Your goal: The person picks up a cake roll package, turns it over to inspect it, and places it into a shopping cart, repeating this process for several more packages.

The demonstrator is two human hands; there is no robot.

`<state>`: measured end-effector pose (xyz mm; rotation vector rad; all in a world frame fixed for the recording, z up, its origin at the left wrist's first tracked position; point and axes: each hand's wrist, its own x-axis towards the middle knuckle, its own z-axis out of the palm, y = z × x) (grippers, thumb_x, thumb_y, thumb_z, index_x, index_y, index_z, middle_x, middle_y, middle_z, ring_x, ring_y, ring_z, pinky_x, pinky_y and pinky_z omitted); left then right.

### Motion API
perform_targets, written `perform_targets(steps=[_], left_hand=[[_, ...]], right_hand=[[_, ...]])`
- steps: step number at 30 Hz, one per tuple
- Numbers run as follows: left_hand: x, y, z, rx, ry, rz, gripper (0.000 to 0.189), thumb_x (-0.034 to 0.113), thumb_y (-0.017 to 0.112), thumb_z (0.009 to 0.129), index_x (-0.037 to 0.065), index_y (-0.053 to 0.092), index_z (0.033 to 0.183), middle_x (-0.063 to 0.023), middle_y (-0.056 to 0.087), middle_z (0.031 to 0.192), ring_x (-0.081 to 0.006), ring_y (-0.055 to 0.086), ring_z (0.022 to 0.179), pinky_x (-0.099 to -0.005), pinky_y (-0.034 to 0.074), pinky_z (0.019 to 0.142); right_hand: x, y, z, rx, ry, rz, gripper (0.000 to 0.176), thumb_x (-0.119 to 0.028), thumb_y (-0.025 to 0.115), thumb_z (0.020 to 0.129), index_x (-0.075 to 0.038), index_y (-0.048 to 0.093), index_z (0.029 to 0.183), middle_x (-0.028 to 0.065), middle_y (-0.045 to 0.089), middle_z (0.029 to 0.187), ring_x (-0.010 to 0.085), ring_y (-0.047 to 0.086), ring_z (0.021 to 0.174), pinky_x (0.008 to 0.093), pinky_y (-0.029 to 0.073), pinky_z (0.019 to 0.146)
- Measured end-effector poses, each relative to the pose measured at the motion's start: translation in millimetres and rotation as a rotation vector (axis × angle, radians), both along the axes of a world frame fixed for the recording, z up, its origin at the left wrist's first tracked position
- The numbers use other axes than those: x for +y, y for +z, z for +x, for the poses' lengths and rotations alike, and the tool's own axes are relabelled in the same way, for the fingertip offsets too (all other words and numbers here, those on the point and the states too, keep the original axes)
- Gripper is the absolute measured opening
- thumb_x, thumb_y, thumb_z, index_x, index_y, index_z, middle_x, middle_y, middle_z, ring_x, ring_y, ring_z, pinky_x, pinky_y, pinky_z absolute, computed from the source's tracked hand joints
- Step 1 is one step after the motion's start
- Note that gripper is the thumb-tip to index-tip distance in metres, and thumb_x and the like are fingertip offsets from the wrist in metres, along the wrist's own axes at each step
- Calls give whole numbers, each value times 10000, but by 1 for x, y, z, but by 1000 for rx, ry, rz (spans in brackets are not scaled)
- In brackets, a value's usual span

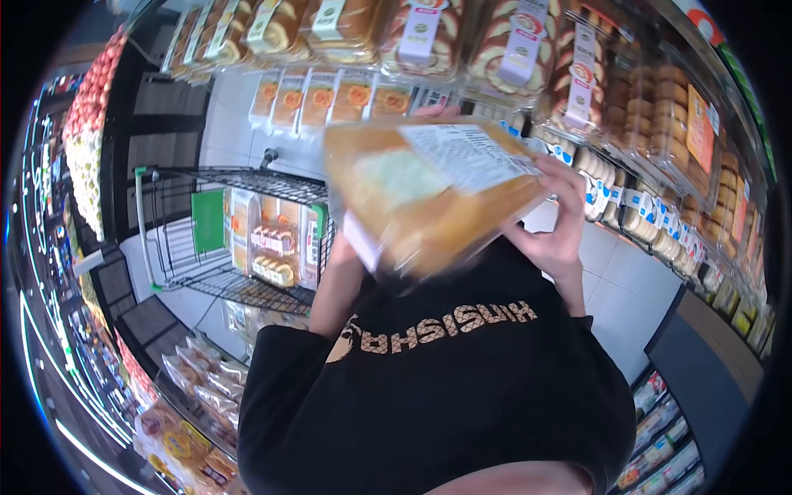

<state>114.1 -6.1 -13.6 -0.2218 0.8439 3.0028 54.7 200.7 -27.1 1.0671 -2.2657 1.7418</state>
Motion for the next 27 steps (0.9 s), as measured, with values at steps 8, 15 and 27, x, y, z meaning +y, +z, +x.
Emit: perform_targets(steps=[8,15,27], left_hand=[[4,10,109,84,292,-370,560,206,598,834,77,343,1316,-150,299,1393,-285,358,1249,-402,320,1027],[5,-10,123,155,532,-738,522,188,602,828,85,376,1287,-150,307,1389,-296,351,1252,-402,312,1030],[-36,-19,46,290,805,-1540,448,152,642,777,106,455,1181,-147,369,1346,-331,353,1242,-425,283,1037]], right_hand=[[-29,13,-9,518,-83,19,593,82,681,544,-157,498,1055,124,476,1152,337,461,1067,399,389,895],[-47,2,-3,551,-121,-57,595,104,643,541,-187,503,1041,114,467,1144,328,458,1049,380,389,883],[-70,0,-15,387,-87,-55,571,-100,766,644,-124,454,1123,142,390,1215,349,405,1159,401,373,956]])
